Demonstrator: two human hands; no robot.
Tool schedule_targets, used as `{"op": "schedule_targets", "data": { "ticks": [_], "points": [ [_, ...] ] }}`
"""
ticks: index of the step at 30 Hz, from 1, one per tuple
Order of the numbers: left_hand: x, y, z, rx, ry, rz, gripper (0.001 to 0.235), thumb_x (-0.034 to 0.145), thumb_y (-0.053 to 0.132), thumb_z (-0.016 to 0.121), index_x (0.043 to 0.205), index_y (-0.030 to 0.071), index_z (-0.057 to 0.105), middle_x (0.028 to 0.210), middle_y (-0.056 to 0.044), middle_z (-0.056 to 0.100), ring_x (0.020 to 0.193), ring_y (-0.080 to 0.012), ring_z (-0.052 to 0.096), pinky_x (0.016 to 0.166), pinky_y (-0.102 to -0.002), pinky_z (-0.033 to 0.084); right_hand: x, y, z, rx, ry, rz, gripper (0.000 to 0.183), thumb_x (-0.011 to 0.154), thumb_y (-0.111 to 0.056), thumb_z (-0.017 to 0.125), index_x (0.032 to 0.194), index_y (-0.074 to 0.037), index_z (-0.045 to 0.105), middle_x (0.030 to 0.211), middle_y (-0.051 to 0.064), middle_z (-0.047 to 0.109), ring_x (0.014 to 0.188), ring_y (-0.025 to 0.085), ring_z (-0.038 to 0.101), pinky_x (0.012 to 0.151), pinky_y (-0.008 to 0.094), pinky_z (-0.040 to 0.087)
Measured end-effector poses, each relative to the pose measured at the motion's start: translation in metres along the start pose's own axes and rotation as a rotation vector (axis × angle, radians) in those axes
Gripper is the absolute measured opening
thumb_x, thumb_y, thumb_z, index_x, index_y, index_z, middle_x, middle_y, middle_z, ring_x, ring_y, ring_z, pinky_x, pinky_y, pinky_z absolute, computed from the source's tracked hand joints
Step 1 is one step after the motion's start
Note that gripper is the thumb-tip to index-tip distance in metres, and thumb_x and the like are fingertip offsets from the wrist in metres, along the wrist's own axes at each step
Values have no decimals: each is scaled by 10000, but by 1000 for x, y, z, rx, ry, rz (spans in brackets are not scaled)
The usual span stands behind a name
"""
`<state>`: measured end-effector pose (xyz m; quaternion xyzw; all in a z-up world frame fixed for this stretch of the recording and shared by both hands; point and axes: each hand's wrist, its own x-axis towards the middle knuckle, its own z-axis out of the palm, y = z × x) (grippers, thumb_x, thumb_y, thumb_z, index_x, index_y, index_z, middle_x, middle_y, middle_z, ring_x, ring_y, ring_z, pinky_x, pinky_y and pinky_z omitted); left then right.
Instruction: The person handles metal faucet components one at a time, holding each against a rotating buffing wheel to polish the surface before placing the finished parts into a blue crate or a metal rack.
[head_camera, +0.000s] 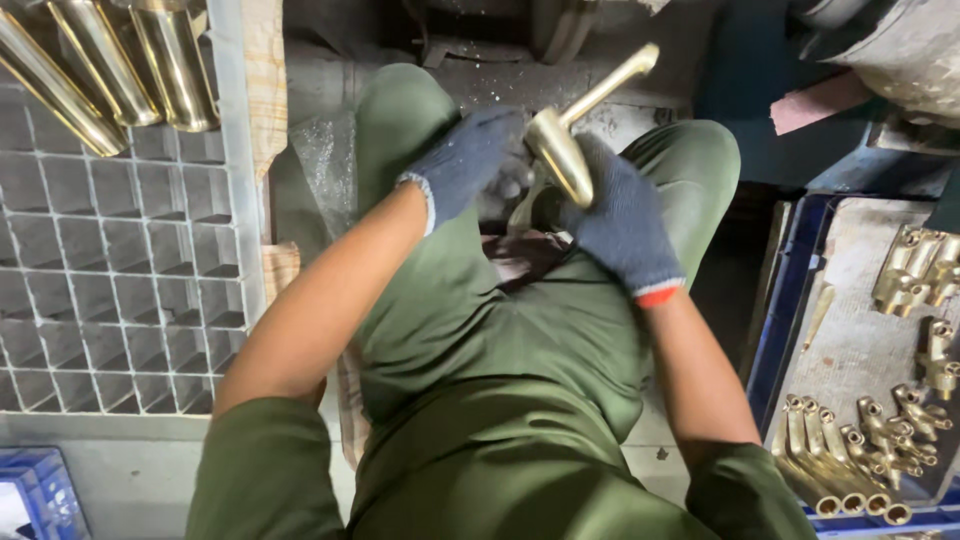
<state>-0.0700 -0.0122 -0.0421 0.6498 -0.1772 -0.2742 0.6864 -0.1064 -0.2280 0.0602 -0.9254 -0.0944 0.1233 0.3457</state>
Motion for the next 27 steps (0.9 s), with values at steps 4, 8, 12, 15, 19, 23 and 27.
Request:
{"op": "schedule_targets", "data": {
  "ticks": [4,8,12,15,19,23,27],
  "points": [
    [26,-7,6,-429,284,-276,382,992,239,543,1324,49,528,1115,-76,634,875,-184,694,699,-296,547,30,13,-4,3,22,-40,581,773,-140,726,1339,-61,622,1169,233,698,1110,408,670,923,446,559],
    [37,-3,13,-490,469,-555,338,1069,302,452,1295,72,552,1104,-155,679,816,-223,658,635,-319,458,46,24,-5,-48,64,-175,576,794,-120,733,1356,-55,630,1217,237,699,1146,409,672,955,446,559],
    [36,-19,7,-472,267,-80,357,1029,268,524,1327,72,511,1223,-148,709,1103,-240,753,939,-297,612,57,24,-5,-40,48,-162,584,771,-144,768,1331,-39,639,1168,242,702,1106,411,676,927,449,557],
    [45,-34,10,-892,530,-256,330,1020,262,556,1254,34,510,1085,-209,687,966,-313,744,853,-379,633,65,19,-8,-43,0,-125,576,749,-166,793,1292,-30,660,1117,245,706,1057,416,682,889,446,556],
    [46,-43,11,-622,430,-127,349,1019,234,586,1276,4,531,1144,-148,646,1060,-288,735,918,-371,629,73,15,-15,1,-58,-80,523,756,-177,789,1244,-19,688,1073,241,711,1004,411,696,858,431,553],
    [57,-44,13,-750,623,-325,326,1033,265,569,1182,-23,596,1041,-127,622,906,-259,712,799,-380,614,81,22,-16,35,-64,-128,503,789,-189,795,1250,-11,699,1065,236,721,979,382,725,868,421,561],
    [67,-38,7,23,412,-56,302,1027,247,446,1230,86,600,1045,-16,648,950,-139,678,839,-283,567,90,31,-15,68,-89,-131,487,770,-168,806,1211,12,707,1028,234,728,910,325,730,832,417,561]
  ]
}}
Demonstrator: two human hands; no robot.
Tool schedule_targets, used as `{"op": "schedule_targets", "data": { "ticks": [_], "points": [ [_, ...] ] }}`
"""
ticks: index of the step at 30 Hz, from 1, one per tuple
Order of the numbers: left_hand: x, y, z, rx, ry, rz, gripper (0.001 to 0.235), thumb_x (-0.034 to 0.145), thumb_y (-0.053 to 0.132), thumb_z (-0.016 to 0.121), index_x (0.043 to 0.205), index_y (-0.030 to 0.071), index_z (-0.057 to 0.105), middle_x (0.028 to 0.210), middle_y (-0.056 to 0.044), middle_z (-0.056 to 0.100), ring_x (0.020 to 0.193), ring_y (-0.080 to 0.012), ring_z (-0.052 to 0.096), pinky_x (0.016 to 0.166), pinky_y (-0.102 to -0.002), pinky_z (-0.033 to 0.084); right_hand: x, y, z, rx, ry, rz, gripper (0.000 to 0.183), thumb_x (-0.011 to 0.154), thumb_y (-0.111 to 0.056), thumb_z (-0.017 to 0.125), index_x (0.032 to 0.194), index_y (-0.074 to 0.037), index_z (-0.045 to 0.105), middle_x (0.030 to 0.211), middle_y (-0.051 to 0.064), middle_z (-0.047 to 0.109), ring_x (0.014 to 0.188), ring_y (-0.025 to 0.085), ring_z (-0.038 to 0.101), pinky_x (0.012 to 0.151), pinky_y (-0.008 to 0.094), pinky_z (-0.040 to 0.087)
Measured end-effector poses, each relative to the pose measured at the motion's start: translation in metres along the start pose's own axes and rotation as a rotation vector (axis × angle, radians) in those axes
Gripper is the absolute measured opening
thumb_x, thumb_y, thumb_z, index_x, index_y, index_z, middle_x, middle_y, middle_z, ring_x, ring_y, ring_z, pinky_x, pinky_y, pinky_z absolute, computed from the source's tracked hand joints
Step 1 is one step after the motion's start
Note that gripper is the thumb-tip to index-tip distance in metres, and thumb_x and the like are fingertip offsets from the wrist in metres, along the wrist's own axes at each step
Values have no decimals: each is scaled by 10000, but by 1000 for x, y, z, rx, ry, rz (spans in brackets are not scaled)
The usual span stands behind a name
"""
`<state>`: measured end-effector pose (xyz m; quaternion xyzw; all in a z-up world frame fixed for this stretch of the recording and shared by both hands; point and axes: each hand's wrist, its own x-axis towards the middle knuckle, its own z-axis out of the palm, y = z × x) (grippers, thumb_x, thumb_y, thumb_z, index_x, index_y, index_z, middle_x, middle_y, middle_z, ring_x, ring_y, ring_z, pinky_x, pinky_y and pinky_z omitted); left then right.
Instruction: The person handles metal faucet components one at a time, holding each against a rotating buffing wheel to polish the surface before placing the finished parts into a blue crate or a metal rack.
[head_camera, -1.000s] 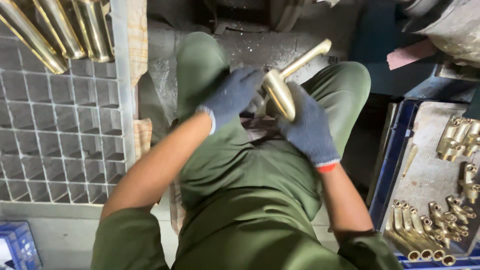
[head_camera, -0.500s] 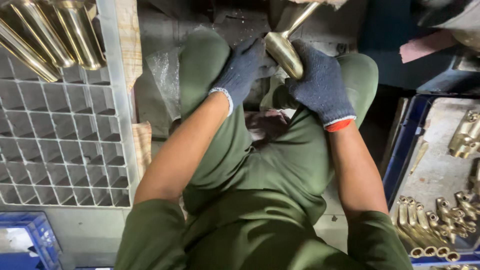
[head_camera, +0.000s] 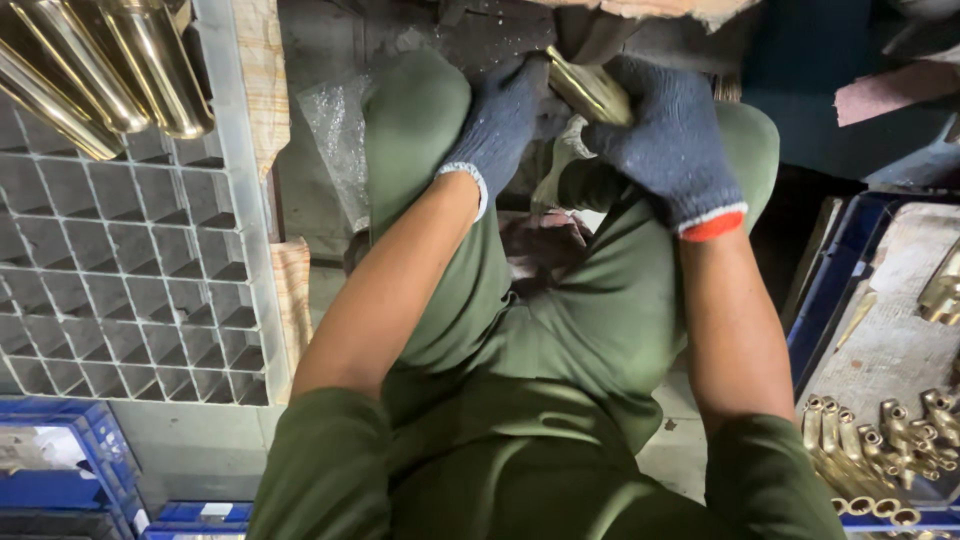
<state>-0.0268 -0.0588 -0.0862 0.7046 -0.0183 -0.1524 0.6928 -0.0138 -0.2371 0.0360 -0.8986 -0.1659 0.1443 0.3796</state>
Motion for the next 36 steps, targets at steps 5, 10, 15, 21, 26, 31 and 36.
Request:
{"op": "schedule_targets", "data": {
  "ticks": [5,10,15,21,26,31,36],
  "points": [
    [-4,36,-7,-270,218,-467,235,1030,243,499,999,73,658,804,-34,633,748,-180,633,654,-322,504,11,-8,-4,293,-43,406,492,760,-179,787,1204,14,696,899,116,735,710,212,678,646,364,553],
    [-39,61,-7,-234,89,-344,229,1050,201,493,963,38,628,772,-33,581,686,-174,604,585,-324,497,-37,-26,-11,299,-155,366,501,821,-200,756,1269,10,676,920,114,729,743,227,681,675,369,527],
    [-140,64,-5,-88,30,7,184,1105,100,535,1236,1,620,1071,-51,639,926,-120,610,802,-300,550,-145,-47,27,33,135,-68,642,808,-170,774,1388,11,565,1230,236,670,1099,390,683,916,439,557],
    [-200,109,-6,-123,-109,-114,364,1034,69,501,1377,1,603,1150,-82,693,928,-138,706,805,-279,599,-189,-65,56,-113,221,79,567,767,-119,738,1317,-40,628,1084,203,687,990,407,679,869,472,554],
    [-168,117,-21,46,-64,227,321,1057,91,577,1355,-26,609,1266,-115,702,1160,-180,678,1027,-323,537,-195,-61,52,-140,135,-18,577,695,-122,745,1264,-75,664,1039,179,705,931,387,679,833,463,556],
    [-113,113,-20,-66,-223,-74,341,1050,244,525,1253,24,688,1071,-54,725,998,-161,631,939,-301,517,-173,-57,46,-148,58,-137,547,716,-137,750,1254,-83,669,1035,185,711,910,378,682,822,468,557],
    [-63,88,-24,-237,-108,-398,312,1001,316,548,1208,108,655,990,4,658,931,-121,602,814,-321,544,-116,-37,19,-165,-135,-103,513,701,-133,721,1212,-115,685,999,157,726,919,367,701,811,448,570]
  ]
}}
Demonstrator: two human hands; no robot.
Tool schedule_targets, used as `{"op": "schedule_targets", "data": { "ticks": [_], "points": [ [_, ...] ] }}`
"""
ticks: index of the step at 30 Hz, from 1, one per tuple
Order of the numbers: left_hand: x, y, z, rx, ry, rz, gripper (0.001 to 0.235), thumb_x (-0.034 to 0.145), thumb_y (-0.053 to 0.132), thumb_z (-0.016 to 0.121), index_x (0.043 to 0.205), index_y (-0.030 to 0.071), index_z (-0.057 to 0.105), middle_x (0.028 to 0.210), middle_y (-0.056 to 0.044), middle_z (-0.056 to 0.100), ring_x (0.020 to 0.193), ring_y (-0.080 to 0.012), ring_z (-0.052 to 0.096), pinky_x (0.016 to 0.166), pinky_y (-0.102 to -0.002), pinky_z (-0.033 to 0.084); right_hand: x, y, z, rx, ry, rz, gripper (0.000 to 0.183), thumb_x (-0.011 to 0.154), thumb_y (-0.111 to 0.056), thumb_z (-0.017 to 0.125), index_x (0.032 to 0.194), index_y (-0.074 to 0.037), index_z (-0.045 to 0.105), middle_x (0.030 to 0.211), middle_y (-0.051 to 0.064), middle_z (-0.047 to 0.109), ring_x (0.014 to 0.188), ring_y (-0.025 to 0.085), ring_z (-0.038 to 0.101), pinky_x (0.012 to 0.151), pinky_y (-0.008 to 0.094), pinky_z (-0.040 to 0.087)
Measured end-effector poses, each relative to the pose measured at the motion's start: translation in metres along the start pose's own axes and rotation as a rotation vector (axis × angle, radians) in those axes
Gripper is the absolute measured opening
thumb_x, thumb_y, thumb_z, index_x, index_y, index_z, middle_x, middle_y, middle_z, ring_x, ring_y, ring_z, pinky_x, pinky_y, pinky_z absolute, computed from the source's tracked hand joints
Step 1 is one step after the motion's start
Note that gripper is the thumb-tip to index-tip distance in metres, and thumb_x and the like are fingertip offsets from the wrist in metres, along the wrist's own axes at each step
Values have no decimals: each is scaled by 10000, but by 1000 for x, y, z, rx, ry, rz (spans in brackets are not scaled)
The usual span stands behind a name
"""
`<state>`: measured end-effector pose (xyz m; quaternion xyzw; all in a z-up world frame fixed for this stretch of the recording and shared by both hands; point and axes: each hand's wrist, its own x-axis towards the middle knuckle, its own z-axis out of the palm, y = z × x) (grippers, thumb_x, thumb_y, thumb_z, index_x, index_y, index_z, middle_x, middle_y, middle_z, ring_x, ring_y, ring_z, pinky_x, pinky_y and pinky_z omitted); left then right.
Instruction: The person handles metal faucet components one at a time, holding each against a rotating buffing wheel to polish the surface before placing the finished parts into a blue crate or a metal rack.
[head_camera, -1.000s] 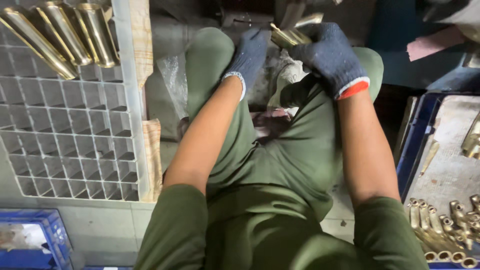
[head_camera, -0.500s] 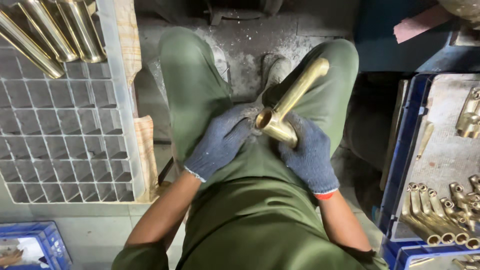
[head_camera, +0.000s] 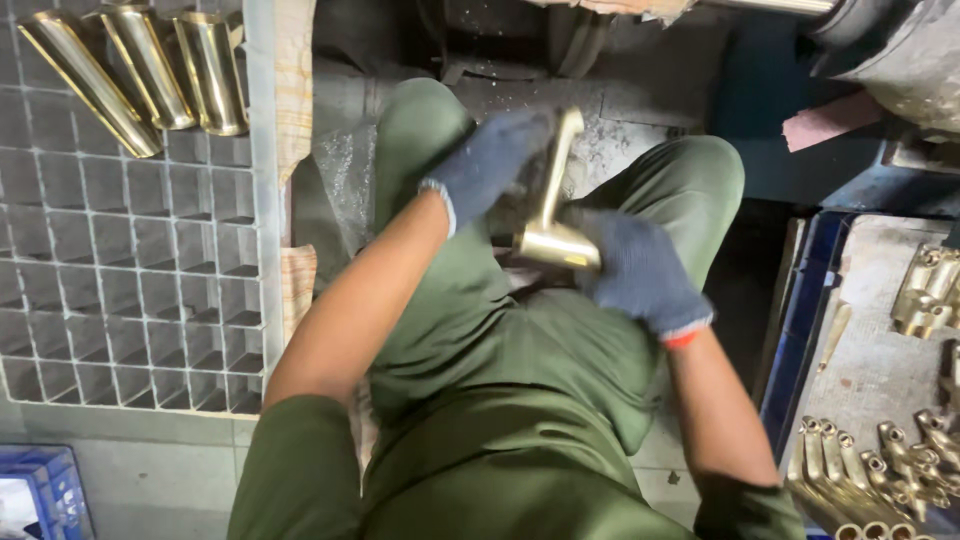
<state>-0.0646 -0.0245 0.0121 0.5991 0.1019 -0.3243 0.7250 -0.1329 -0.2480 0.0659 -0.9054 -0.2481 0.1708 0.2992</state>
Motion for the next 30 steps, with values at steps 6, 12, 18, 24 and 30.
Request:
{"op": "schedule_targets", "data": {
  "ticks": [6,12,18,24,30],
  "points": [
    [58,-21,3,-194,126,96,302,1020,302,546,1095,56,705,980,-28,692,887,-134,584,806,-331,529,57,22,-37,-43,-173,9,515,684,-192,787,1186,-116,701,965,170,740,879,388,706,765,459,559],
    [93,-57,-5,-151,158,118,289,1017,204,502,1103,10,700,1043,-99,702,926,-186,596,820,-366,518,89,48,-59,137,-322,38,641,620,-155,799,1246,-90,683,987,151,760,857,282,744,786,372,569],
    [151,-104,-15,506,41,580,287,1017,89,476,1240,37,648,1241,-127,684,1089,-168,608,934,-339,505,121,79,-77,274,-382,-26,653,617,-114,795,1259,-55,690,1061,141,767,910,237,731,845,343,560],
    [170,-121,-16,169,173,294,263,989,136,552,1187,16,677,1126,-137,724,984,-165,631,887,-338,536,135,117,-71,357,-390,-83,601,643,-101,815,1229,-22,710,1102,123,760,954,235,695,859,349,548],
    [132,-72,-7,-211,229,-47,298,890,277,626,1072,44,663,995,-135,701,908,-244,670,812,-415,572,126,100,-59,682,-501,341,584,684,-105,803,1256,-36,702,911,180,704,704,290,636,637,432,504]
  ]
}}
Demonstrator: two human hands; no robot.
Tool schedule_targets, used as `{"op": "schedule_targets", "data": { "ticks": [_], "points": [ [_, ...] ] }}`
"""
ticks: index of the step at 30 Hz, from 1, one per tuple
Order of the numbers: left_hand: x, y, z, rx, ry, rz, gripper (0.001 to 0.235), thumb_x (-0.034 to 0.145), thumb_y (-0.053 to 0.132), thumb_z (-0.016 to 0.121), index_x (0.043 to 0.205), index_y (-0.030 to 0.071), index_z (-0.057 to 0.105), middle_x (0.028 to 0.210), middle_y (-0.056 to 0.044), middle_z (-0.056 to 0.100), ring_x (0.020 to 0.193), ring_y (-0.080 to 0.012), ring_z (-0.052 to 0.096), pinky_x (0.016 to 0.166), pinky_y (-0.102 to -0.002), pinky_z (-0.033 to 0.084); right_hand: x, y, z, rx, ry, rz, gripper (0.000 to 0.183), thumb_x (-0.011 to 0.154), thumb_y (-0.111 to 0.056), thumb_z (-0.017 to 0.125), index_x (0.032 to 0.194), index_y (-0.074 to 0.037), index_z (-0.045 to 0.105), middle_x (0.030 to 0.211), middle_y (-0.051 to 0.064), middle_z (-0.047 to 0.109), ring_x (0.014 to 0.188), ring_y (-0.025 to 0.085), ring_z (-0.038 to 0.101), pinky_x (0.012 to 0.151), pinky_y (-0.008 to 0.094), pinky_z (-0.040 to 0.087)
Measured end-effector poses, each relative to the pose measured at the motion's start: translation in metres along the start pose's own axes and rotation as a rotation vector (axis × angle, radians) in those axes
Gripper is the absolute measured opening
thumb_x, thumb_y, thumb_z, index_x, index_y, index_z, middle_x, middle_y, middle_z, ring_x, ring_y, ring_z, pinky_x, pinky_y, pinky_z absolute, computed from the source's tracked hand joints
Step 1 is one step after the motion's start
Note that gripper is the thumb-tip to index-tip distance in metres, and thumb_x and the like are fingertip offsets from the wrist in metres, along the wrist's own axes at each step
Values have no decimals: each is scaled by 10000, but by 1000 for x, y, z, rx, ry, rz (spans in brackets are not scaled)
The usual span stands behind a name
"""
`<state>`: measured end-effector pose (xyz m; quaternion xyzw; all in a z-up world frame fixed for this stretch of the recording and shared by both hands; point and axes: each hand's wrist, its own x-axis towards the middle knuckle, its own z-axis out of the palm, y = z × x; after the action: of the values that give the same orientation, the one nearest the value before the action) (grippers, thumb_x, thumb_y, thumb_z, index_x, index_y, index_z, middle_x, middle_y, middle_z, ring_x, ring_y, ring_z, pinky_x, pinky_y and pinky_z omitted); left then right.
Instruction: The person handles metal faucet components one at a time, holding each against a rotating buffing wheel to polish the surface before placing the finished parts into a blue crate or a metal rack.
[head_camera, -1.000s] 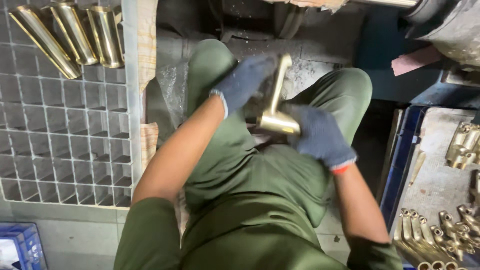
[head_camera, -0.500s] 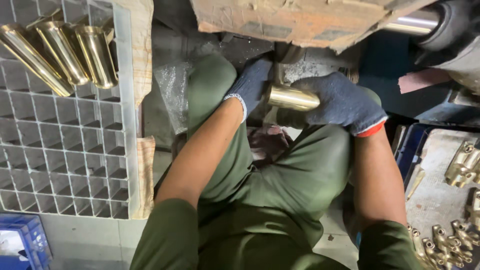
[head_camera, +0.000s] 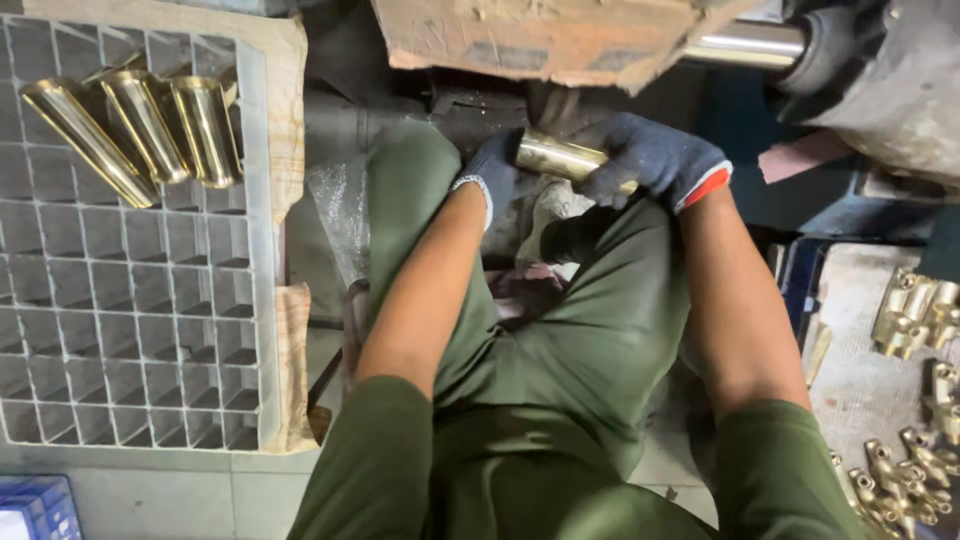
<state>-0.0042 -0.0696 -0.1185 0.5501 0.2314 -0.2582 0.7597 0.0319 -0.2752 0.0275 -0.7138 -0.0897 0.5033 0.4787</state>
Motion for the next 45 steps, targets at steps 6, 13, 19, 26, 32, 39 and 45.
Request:
{"op": "schedule_targets", "data": {
  "ticks": [6,13,19,26,32,39,45],
  "points": [
    [-86,30,-24,149,-107,139,327,1051,295,550,1131,3,672,984,-111,682,927,-239,592,828,-378,487,-72,-19,93,-666,229,-309,664,626,-197,830,1268,-119,679,986,140,763,862,308,729,760,400,567],
    [-75,40,-25,553,-162,729,339,1035,150,423,1232,-25,637,1184,-213,679,1076,-349,627,925,-341,503,-63,-48,83,-600,230,-214,586,630,-151,789,1211,-133,712,938,119,776,805,237,754,755,351,576],
    [-48,31,-16,118,-53,262,350,992,280,507,1120,22,707,1015,-72,722,905,-220,648,798,-336,521,-30,-51,44,-492,152,-234,600,626,-157,820,1214,-81,723,976,100,790,800,189,745,771,318,568],
    [14,6,-15,-183,37,81,369,950,381,572,972,43,717,840,-64,671,727,-203,605,695,-382,506,-6,-51,19,-308,134,-79,635,625,-159,776,1252,-78,721,964,134,770,802,232,677,739,349,564],
    [-40,20,-18,-287,-79,107,275,979,309,537,947,69,668,808,-29,618,736,-184,569,705,-379,477,-31,-47,55,-499,153,-276,575,659,-205,826,1192,-27,703,1017,127,761,887,229,731,807,341,566],
    [-164,57,-16,421,-197,442,333,1056,257,542,1176,-42,627,996,-83,662,943,-139,588,872,-325,519,-87,3,153,-768,421,-381,636,650,-181,807,1251,-68,634,1029,190,695,944,404,674,811,480,547],
    [-154,60,-3,394,-326,470,404,1043,269,525,1346,18,618,1085,-47,758,999,-114,661,916,-302,532,-44,29,133,-896,576,-149,496,706,-113,739,1189,-111,624,1033,177,682,963,407,664,803,513,528]
  ]
}}
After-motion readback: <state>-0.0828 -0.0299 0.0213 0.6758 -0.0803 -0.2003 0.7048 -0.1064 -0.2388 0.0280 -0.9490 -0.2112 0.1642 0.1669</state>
